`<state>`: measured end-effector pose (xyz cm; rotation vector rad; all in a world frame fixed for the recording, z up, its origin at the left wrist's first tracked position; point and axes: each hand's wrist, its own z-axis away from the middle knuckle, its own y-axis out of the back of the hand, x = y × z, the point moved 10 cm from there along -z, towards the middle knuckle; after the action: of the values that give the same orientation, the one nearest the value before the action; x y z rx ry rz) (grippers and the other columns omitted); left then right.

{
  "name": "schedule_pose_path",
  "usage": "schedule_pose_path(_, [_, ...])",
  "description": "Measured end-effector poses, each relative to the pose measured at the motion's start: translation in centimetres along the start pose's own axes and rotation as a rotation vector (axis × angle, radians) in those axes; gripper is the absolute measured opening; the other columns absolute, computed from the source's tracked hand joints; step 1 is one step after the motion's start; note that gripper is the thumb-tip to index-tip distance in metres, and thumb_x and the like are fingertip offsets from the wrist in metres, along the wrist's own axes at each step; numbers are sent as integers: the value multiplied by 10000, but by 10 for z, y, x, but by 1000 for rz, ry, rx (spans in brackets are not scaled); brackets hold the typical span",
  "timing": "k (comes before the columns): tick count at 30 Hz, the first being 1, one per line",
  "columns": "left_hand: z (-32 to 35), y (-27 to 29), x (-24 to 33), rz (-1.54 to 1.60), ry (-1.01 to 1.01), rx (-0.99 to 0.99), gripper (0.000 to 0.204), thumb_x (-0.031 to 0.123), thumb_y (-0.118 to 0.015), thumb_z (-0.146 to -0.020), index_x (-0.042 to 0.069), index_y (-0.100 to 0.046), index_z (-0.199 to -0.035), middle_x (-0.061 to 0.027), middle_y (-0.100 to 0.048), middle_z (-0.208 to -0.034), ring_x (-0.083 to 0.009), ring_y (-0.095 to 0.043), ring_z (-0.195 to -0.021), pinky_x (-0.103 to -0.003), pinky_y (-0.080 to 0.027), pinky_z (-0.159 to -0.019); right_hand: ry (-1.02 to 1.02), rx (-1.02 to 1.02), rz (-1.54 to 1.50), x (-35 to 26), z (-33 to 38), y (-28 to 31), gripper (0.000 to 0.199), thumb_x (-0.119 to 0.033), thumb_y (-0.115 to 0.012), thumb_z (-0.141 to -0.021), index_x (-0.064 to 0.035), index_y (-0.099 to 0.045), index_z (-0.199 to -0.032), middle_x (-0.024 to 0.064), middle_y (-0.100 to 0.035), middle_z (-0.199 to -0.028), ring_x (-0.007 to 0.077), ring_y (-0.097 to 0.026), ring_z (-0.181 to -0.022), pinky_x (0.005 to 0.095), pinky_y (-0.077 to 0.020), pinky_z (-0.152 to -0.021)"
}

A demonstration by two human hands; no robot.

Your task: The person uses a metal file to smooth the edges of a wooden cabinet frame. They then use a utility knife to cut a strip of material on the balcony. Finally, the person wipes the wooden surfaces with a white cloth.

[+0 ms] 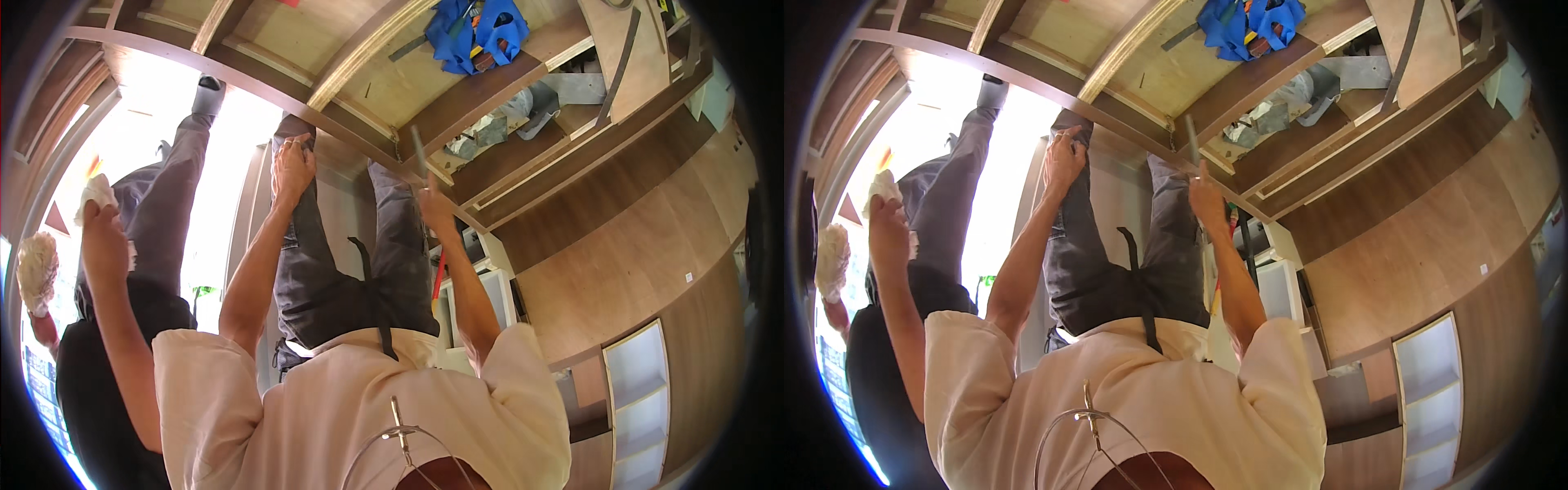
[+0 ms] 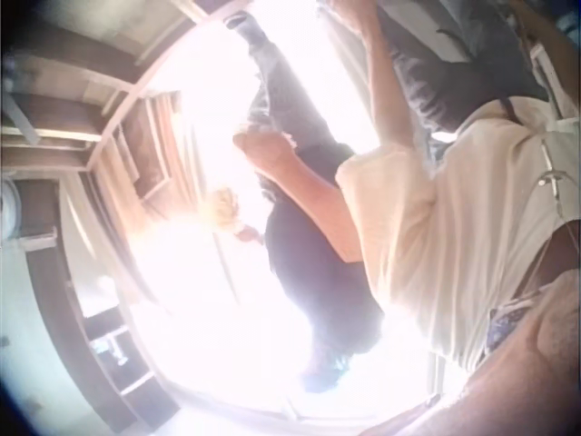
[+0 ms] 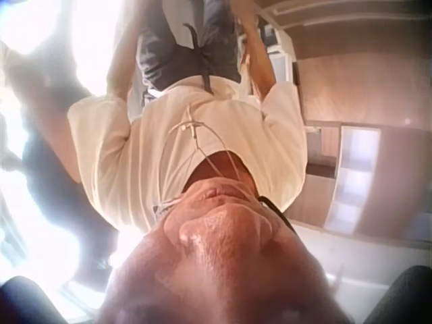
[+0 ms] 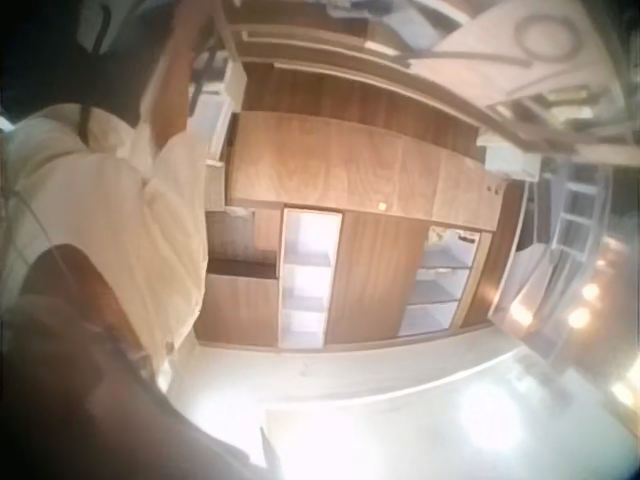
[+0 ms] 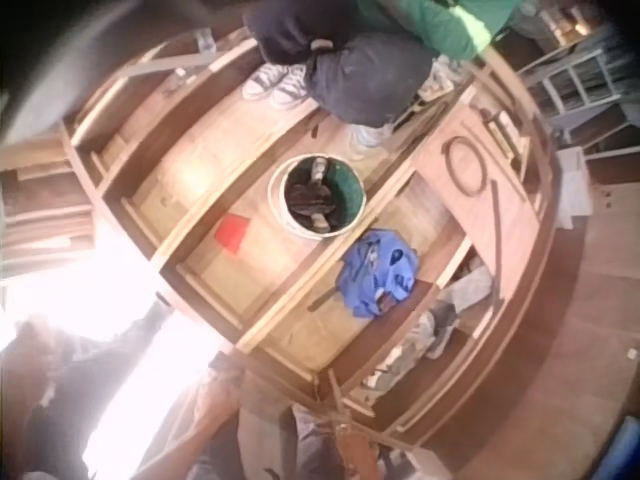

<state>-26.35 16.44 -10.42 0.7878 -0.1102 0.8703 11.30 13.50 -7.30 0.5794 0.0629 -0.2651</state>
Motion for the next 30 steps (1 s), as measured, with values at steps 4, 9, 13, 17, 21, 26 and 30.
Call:
schedule_pose_path(4, [3, -6, 3, -33, -24, -6, 396, 149, -574, -879, 46, -670, -1250, -197, -668, -1211, -369, -641, -1116, -463, -484, -1006, -88, -102, -64, 0, -9, 21, 582, -279, -475, -1028, -97, -330, -1562, 333, -678, -1036, 542, -649, -913, 606, -498, -807])
schedule_pose_path(9, [6, -5, 0, 15, -32, 48, 379, 149, -589, -894, 63, -674, -1253, -209, -679, -1188, -381, -661, -1059, -469, -509, -961, 5, -140, -107, -8, -20, 29, 559, -293, -464, -1031, -138, -355, -1556, 342, -669, -1025, 511, -659, -949, 565, -504, -841])
schedule_pose_path(13, [9, -3, 3, -20, -86, 68, 375, 135, -586, -902, 66, -664, -1263, -186, -681, -1160, -383, -652, -1076, -465, -506, -970, -76, -48, -155, 10, -27, 40, 568, -301, -480, -1016, -92, -385, -1536, 318, -685, -1032, 540, -632, -987, 591, -482, -907])
schedule_pose_path(17, [8, -2, -2, 29, -14, 24, 361, 131, -589, -908, 59, -665, -1253, -174, -673, -1201, -381, -642, -1100, -458, -503, -973, 9, -74, -113, 4, -35, 55, 566, -297, -498, -1014, -96, -399, -1533, 311, -683, -1056, 506, -649, -981, 572, -487, -898])
schedule_pose_path(21, [6, 2, 0, 60, -10, 23, 372, 132, -593, -906, 76, -666, -1266, -180, -670, -1206, -367, -639, -1118, -457, -502, -971, -146, -65, -136, 13, -43, 77, 579, -334, -473, -1023, -109, -381, -1549, 313, -683, -1071, 507, -649, -987, 563, -486, -911])
schedule_pose_path(26, [7, 10, -1, 73, -61, 72, 384, 136, -591, -906, 90, -665, -1280, -176, -667, -1215, -366, -649, -1089, -464, -511, -949, -38, -130, -156, 0, -59, 85, 592, -347, -470, -1039, -201, -319, -1593, 303, -692, -1016, 498, -669, -902, 543, -527, -800])
schedule_pose_path(30, [5, 1, -14, 79, 10, 17, 390, 152, -588, -907, 91, -661, -1285, -175, -665, -1210, -359, -648, -1095, -466, -512, -948, -455, -95, -231, 49, -63, 92, 567, -332, -477, -1044, -221, -347, -1584, 282, -695, -979, 457, -692, -864, 510, -550, -757])
